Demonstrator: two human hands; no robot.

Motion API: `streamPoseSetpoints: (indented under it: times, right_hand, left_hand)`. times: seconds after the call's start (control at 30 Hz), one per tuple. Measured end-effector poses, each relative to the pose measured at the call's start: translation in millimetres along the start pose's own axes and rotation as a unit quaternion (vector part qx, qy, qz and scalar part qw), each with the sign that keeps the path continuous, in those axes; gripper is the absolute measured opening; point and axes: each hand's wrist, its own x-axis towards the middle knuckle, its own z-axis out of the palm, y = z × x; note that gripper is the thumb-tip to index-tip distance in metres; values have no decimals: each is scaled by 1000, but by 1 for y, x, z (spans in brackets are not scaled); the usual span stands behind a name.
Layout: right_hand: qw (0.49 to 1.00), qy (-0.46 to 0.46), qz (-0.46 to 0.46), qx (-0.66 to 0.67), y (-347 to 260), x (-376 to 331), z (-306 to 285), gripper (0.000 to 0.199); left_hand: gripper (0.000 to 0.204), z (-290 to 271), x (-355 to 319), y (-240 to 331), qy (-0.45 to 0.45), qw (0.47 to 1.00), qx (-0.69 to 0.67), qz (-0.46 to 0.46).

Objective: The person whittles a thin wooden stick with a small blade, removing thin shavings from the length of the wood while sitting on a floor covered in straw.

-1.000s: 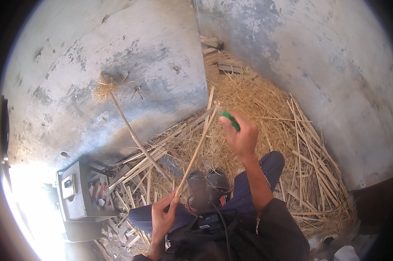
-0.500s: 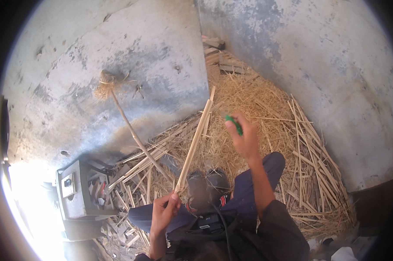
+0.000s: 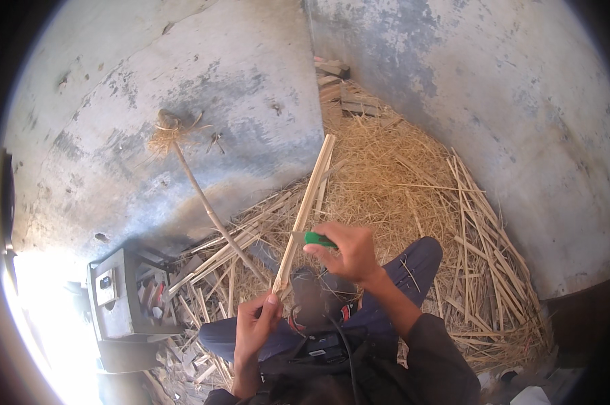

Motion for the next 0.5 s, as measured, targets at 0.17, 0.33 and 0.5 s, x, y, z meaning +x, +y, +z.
streamPoseSetpoints:
  times: [0.17,0.33,0.5]
  right_hand:
    - [999,4,-34,20,-10,-11,21,36]
    - [997,12,-76,-5,-22,-10,27,38]
    - [995,19,-76,-56,-27,-6,21,33]
  left_hand:
    - [33,-8,12,12,-19,999,33,17]
    - [31,-8,20,20,-4,997,53,59]
    - [31,-2,20,18,-3,998,24,55]
